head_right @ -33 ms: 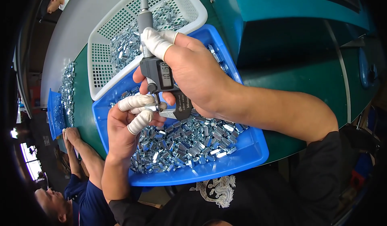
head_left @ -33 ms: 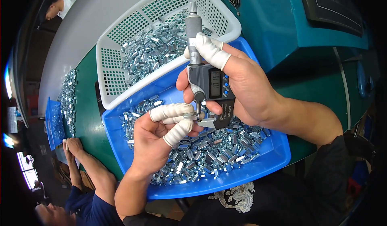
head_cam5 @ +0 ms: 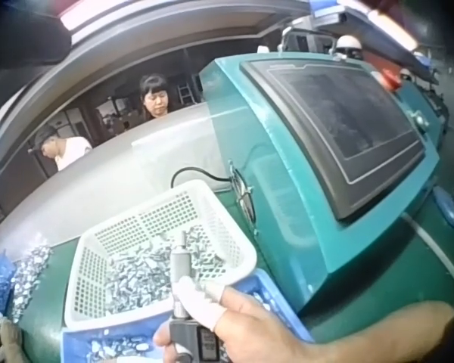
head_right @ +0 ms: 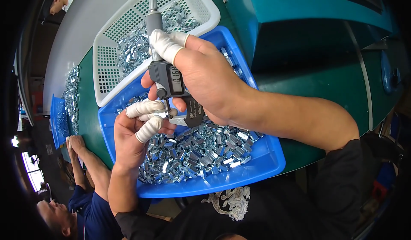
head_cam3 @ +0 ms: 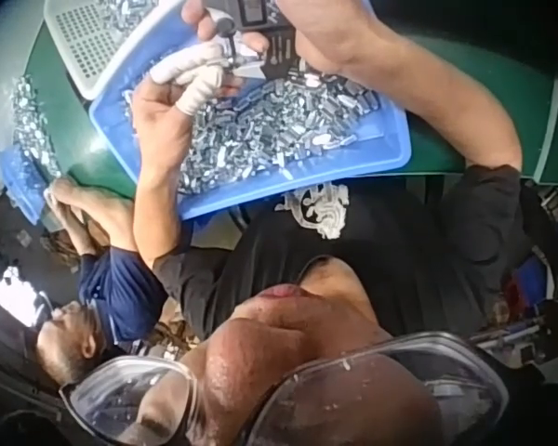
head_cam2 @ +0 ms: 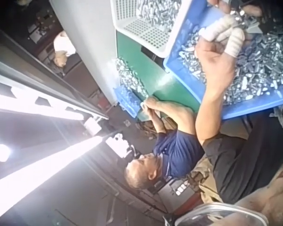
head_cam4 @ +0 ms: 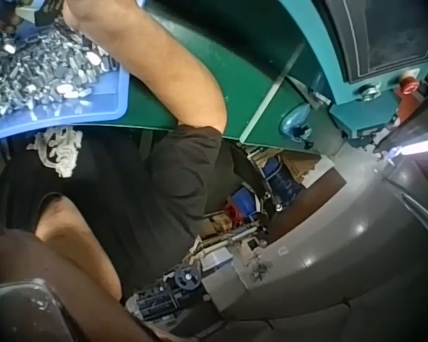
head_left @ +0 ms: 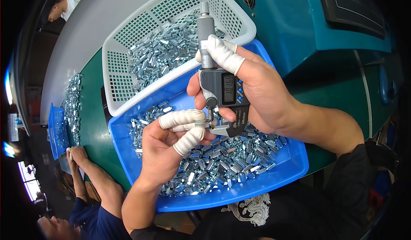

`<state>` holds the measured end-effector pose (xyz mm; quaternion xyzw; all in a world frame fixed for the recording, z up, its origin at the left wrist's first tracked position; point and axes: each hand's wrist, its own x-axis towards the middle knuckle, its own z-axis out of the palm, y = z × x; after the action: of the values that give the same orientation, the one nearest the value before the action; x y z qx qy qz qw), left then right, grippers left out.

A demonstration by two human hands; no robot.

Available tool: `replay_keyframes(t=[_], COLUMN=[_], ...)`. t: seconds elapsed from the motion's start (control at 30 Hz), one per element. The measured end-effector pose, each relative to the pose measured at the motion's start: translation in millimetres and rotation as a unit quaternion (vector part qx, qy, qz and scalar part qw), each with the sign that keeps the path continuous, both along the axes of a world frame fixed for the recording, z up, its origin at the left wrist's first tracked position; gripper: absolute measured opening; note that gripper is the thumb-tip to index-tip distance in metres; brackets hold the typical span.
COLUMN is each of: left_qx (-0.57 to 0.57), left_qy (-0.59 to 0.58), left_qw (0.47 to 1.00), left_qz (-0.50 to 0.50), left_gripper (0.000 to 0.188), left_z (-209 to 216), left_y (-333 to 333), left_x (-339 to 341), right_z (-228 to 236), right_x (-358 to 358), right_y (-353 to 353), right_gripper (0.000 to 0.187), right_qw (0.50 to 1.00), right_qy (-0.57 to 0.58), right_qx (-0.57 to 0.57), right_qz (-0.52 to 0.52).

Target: Measuring the dimensions of small metal components using a digital micrometer for quality control.

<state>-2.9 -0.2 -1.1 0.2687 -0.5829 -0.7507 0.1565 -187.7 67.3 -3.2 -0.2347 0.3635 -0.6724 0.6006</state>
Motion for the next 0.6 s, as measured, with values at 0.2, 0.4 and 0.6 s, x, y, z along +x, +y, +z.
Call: replay_keyframes(t=[0.2,0.4,0.6], left_qx=[0.003,-0.008,-0.095], left_qy=[-0.007,-0.003,-0.004], left_qw=[1.0,1.0,0.995], left_qz=[-0.001,-0.002,-0.006], left_gripper=[0.025,0.024,0.025], left_z=[0.8,1.4,-2.7], left_y=[-0.4,0.2,-3.6], left_x=[0.5,0.3,2.6], right_z=[0.0,4.0,4.1], right_x=[1.2,1.4,0.7], right_y=[-0.8,-0.7,-0.2], right_gripper=[0.034,0.036,0.036], right_qw=[1.0,0.997,1.0], right_qy=[0.01,-0.076,0.012], right_qx=[-0.002,0.009,0.023], right_qz=[-0.002,-0.015,-0.002])
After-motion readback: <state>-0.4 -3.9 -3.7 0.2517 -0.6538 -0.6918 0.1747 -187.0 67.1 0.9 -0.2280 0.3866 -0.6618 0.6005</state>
